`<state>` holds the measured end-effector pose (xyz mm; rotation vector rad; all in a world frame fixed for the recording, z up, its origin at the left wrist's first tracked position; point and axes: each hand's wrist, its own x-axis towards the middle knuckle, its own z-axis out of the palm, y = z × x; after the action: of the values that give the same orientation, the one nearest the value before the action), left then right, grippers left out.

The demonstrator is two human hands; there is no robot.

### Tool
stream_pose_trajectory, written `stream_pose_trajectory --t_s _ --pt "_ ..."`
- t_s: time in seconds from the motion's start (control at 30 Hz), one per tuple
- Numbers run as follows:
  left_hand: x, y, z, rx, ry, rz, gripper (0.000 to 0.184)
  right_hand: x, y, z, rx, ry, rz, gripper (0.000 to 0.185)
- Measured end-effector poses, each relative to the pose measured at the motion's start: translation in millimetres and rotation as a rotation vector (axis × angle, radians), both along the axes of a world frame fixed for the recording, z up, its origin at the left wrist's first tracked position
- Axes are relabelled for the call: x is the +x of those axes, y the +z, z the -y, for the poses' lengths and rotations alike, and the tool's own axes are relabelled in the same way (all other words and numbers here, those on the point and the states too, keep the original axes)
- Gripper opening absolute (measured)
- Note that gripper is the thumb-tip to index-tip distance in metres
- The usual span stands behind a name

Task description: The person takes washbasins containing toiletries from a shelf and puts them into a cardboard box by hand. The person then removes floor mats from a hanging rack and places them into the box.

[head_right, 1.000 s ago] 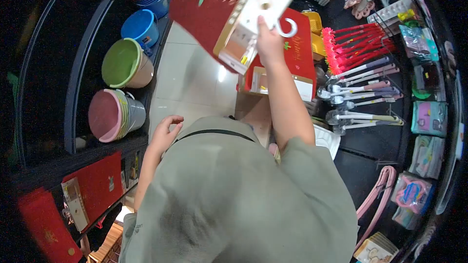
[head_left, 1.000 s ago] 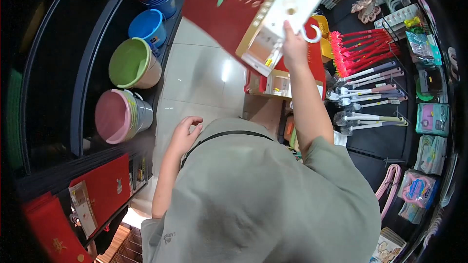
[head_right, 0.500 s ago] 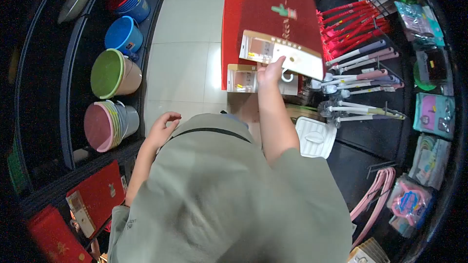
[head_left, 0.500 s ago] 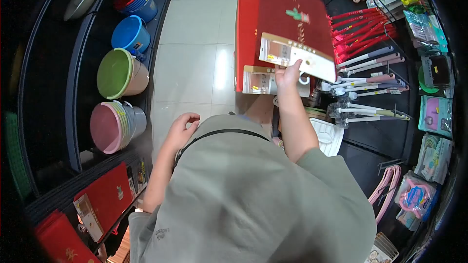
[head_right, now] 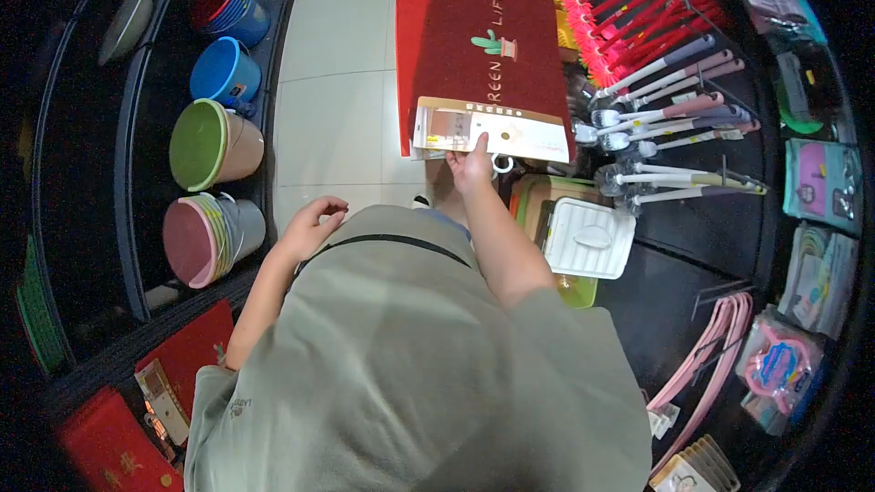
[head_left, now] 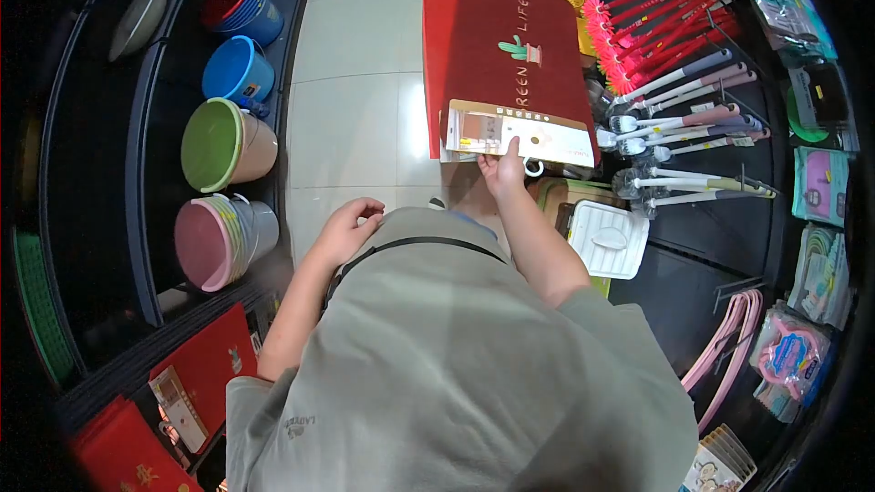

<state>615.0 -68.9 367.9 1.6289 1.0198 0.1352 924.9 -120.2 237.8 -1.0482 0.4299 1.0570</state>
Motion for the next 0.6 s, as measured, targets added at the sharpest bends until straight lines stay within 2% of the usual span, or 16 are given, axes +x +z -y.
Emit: stream_pose_trajectory --t_s 0.33,0.43,0.6 --pt "24.2 3.1 -5.9 -0.047 -0.135 -0.021 0.024 0.8 9.3 37.3 0.140 0.110 0.064 0.042" --pt "35.6 -16.0 -9.2 -0.125 -0.121 0.030 0.027 4.0 26.2 38.5 0.096 0.070 0.109 0.042" --pt "64.3 -15.9 -9.8 -0.051 -0.247 0.000 0.028 22.7 54.3 26.0 0.091 -0.043 0.087 0.041"
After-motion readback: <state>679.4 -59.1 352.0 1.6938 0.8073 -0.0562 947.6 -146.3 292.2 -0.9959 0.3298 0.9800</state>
